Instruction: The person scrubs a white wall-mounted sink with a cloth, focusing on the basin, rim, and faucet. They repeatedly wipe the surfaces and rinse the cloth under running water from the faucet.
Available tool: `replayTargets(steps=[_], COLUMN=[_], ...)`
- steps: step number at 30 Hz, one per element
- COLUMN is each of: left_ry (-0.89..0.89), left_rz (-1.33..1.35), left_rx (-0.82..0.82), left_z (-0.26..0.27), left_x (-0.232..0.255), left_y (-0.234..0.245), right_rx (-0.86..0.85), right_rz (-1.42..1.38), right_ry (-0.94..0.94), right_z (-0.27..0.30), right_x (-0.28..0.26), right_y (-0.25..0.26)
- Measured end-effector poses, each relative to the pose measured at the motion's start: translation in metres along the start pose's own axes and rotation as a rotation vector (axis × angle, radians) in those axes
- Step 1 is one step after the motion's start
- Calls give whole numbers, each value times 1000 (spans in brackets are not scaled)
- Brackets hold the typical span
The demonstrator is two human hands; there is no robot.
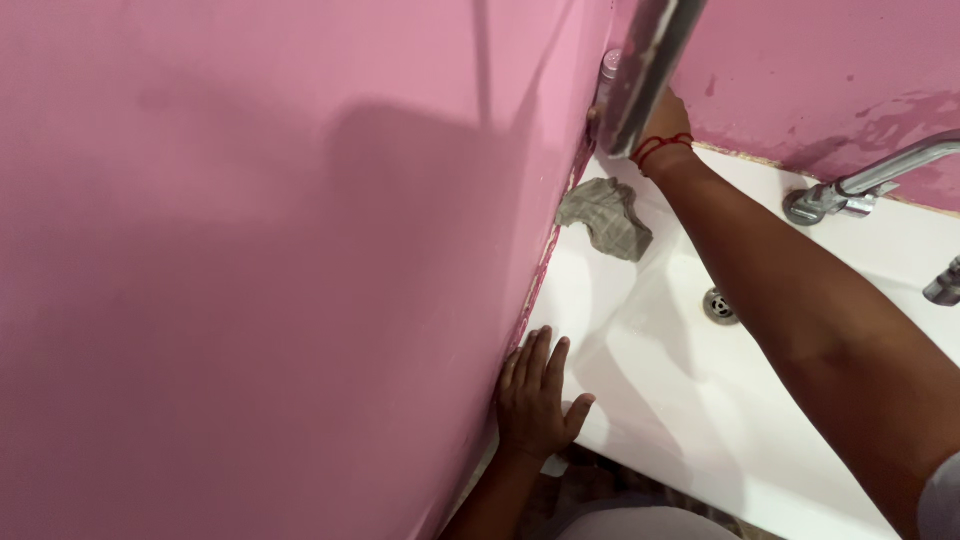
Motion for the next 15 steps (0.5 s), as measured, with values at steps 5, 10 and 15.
replayTargets(steps=[5, 10, 15], left_ry=[-10, -1, -5], left_rz=[-8, 0, 15], left_rx=[10, 2, 4], left_z=[0, 0, -2], left_x=[-1, 0, 0], left_y=[0, 0, 4], right_rx=[49, 31, 23], right_rz=[-179, -102, -6], right_ry=[-200, -92, 643], right_z=[15, 43, 149], right_x=[3, -15, -51], right_y=[16, 27, -17])
Point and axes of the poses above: each hand's wrist, its own z-axis away from the middle knuckle, its own y-axis out of the back of the hand, x = y × z, the point moved 2 cm from there along -z, towards the middle knuckle, and after that the axes turned 2 degrees about -y, right-handed, at the moved point
